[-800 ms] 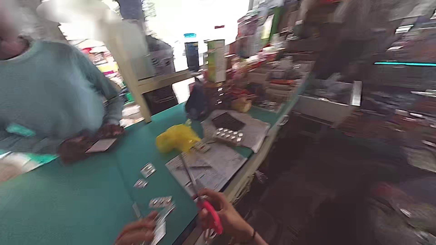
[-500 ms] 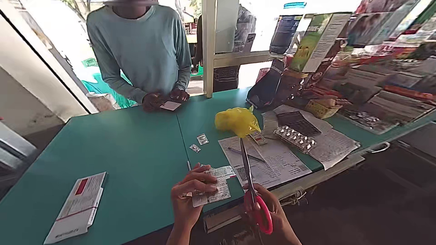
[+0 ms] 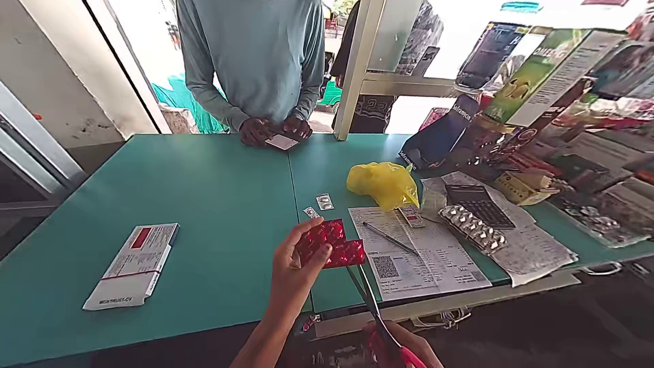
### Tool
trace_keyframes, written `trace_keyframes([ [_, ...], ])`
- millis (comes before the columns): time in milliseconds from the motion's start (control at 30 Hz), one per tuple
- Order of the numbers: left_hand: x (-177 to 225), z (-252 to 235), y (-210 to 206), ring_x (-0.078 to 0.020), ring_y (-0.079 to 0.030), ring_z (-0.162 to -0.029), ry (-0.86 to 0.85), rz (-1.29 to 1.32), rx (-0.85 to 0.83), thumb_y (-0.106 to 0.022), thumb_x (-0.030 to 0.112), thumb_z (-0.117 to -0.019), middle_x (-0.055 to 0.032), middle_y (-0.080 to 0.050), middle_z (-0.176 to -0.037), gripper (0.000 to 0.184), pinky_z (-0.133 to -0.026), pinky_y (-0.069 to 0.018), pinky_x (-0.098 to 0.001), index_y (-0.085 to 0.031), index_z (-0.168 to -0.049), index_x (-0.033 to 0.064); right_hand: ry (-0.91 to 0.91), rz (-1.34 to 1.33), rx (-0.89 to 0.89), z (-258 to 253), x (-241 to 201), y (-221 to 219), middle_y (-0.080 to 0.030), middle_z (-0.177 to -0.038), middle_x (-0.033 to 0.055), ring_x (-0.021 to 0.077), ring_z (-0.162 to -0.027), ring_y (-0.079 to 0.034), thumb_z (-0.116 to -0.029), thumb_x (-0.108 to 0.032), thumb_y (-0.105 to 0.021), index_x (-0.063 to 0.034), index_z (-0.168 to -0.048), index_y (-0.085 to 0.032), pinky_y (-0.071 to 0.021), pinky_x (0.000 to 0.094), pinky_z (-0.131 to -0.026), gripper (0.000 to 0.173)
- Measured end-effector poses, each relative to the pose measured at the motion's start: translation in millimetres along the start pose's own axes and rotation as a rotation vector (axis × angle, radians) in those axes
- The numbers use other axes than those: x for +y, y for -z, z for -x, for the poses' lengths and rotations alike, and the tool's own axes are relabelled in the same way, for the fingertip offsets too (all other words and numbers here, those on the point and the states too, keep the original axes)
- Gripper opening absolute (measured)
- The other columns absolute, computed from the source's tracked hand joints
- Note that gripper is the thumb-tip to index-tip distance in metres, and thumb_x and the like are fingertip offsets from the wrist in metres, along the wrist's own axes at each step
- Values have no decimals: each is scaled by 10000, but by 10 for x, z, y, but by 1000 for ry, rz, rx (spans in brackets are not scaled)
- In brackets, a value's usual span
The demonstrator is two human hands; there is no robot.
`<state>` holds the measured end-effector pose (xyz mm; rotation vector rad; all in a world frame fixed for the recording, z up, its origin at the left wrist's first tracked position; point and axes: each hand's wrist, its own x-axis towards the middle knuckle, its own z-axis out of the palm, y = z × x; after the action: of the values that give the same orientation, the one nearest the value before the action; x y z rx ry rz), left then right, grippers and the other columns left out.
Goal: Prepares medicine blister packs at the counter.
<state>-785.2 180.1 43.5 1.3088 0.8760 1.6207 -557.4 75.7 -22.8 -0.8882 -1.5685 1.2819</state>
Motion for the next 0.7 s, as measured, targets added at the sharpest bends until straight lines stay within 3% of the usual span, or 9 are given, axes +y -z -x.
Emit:
trace_keyframes([
  [67,23,-10,89,-111,-666,-1129,3,-84,-77,-685,27,-854,-92,-642,-1285,458,-937,-584,-246,-617,-1307,0,-8,79,17,10,-70,87,-650,-820,-85,-43,-707,-581,-925,-734,-498,-43,-1249,-649,-513,171,-649,778],
  [167,48,-31,243,-103,-681,-1089,-65,-213,-158,-730,53,-828,-72,-646,-1269,480,-879,-609,-248,-645,-1301,58,-10,113,-43,33,-161,273,-644,-816,-100,-54,-710,-576,-927,-736,-487,-74,-1274,-655,-505,155,-648,766],
  [233,127,-54,284,-90,-727,-988,-39,-201,-167,-766,32,-799,-38,-704,-1196,495,-810,-634,-246,-644,-1277,79,15,108,-137,27,-216,388,-646,-819,-82,-52,-711,-570,-949,-710,-496,-70,-1302,-650,-491,149,-651,747],
  [300,196,-84,286,-98,-747,-887,24,-163,-131,-789,24,-768,-15,-750,-1034,542,-772,-638,-248,-643,-1283,113,29,122,-220,5,-269,455,-665,-835,-66,-56,-727,-581,-960,-692,-501,-65,-1326,-645,-499,144,-668,740],
  [367,217,-102,256,-100,-755,-848,24,-116,-76,-797,8,-768,-12,-764,-986,528,-768,-640,-244,-651,-1262,120,35,154,-255,-35,-314,470,-667,-820,-47,-47,-711,-580,-955,-686,-522,-50,-1325,-650,-499,151,-657,747],
  [500,138,-30,204,-58,-734,-887,-130,-93,-68,-726,8,-880,-24,-756,-1030,194,-792,-628,-212,-753,-1071,16,62,157,-273,-71,-297,419,-692,-835,-40,-47,-716,-601,-966,-637,-551,-74,-1346,-658,-519,149,-665,688],
  [567,150,1,227,-55,-722,-930,-104,-110,-155,-681,43,-925,-48,-723,-1112,228,-811,-620,-204,-727,-1144,-3,67,144,-246,-97,-304,368,-687,-809,-63,-59,-696,-595,-962,-638,-553,-90,-1333,-671,-514,138,-647,672],
  [633,161,45,272,-91,-728,-972,-51,-109,-229,-719,42,-884,-81,-670,-1218,363,-830,-636,-234,-672,-1240,-13,52,121,-240,-95,-303,349,-677,-795,-90,-72,-681,-586,-965,-624,-560,-109,-1339,-669,-503,121,-626,646],
  [700,174,70,308,-100,-732,-974,-19,-133,-259,-757,17,-826,-85,-642,-1255,457,-827,-643,-243,-628,-1263,-11,37,80,-245,-102,-298,353,-684,-805,-107,-80,-680,-586,-964,-600,-583,-121,-1347,-666,-498,112,-621,619],
])
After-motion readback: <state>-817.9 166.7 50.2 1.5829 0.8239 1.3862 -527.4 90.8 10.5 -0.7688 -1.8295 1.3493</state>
